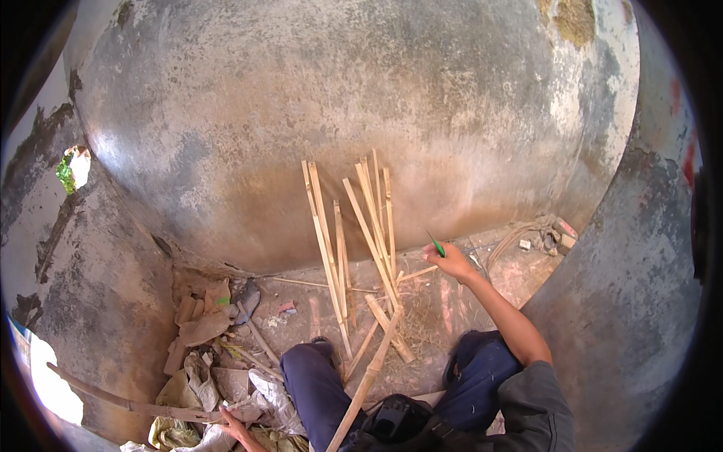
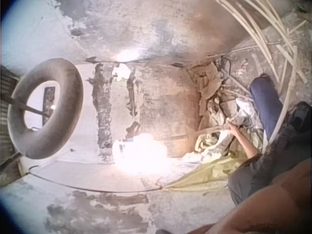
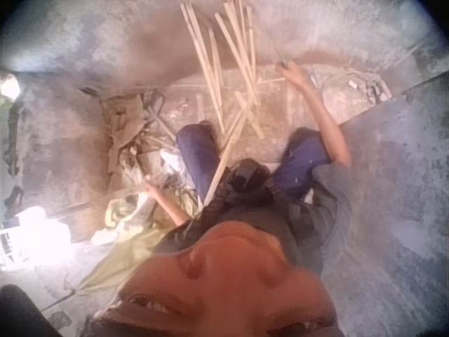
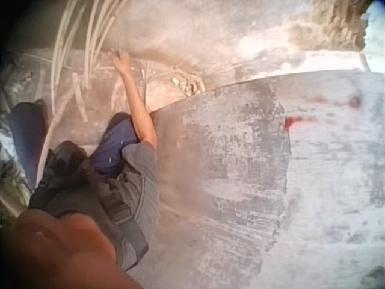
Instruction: The person trims several bamboo sticks using a small utility knife, shaving off thin strips from the surface of the sticks while sitting on the ground.
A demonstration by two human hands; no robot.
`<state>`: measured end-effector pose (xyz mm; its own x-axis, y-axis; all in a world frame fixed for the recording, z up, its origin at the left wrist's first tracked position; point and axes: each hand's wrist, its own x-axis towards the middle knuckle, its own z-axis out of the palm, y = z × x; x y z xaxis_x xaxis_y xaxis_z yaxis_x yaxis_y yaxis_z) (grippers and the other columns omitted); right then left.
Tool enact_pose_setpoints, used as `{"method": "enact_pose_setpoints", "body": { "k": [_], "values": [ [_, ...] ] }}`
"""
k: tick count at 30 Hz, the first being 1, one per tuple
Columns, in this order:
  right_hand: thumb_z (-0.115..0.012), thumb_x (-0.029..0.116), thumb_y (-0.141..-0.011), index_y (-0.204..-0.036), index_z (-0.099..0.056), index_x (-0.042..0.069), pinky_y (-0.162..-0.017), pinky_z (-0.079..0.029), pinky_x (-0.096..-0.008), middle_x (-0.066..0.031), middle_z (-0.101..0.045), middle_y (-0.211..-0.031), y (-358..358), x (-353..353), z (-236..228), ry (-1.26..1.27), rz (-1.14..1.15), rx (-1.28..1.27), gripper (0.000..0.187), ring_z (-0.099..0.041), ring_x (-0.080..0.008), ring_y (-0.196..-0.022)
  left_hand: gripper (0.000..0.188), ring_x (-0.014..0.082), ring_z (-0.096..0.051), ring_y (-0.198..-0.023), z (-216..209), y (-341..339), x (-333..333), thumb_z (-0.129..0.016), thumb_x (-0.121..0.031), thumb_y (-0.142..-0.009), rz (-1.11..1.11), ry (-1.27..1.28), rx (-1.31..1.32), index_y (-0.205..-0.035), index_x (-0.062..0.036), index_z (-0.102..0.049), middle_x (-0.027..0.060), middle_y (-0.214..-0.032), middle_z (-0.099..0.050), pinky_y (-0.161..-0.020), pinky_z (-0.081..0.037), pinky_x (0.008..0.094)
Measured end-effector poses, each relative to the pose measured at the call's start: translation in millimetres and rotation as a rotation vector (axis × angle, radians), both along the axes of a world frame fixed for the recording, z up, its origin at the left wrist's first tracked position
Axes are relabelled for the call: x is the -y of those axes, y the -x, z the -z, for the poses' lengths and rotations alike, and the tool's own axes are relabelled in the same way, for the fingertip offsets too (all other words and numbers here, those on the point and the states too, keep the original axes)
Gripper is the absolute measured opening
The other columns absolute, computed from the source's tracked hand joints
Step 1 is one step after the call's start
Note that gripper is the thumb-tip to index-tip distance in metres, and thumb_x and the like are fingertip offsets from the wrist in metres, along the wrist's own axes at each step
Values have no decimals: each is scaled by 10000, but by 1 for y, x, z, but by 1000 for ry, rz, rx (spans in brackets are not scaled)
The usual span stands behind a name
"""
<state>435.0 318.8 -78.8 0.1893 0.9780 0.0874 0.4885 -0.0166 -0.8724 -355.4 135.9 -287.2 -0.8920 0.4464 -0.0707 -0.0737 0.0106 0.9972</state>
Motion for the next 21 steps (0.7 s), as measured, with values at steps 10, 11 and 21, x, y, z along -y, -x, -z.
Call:
{"method": "enact_pose_setpoints", "body": {
  "k": [10,11,21],
  "values": [
    [-811,282,-962,-1265,-766,17,-989,-558,-388,-148,-794,-1180,-13,-5,12,51,-14,-63,405,-736,-248,-1129,848,273,-694,-1018,-36,50,11,-853,-561,-919,30,98,215,-1447,44,-580,175,-1237,-676,-799,-618,440],
    [-807,279,-968,-1270,-762,14,-994,-557,-388,-146,-793,-1186,-15,-4,14,62,-14,-62,404,-734,-247,-1136,856,274,-695,-1021,-37,49,8,-857,-563,-914,35,111,211,-1450,44,-579,175,-1239,-676,-800,-619,441],
    [-811,270,-972,-1289,-756,25,-1010,-546,-386,-167,-781,-1200,-7,-3,10,137,-33,-110,405,-724,-250,-1158,854,295,-731,-827,-49,85,-4,-900,-494,-886,44,39,39,-1436,72,-572,199,-1125,-714,-644,-657,438]
  ]
}}
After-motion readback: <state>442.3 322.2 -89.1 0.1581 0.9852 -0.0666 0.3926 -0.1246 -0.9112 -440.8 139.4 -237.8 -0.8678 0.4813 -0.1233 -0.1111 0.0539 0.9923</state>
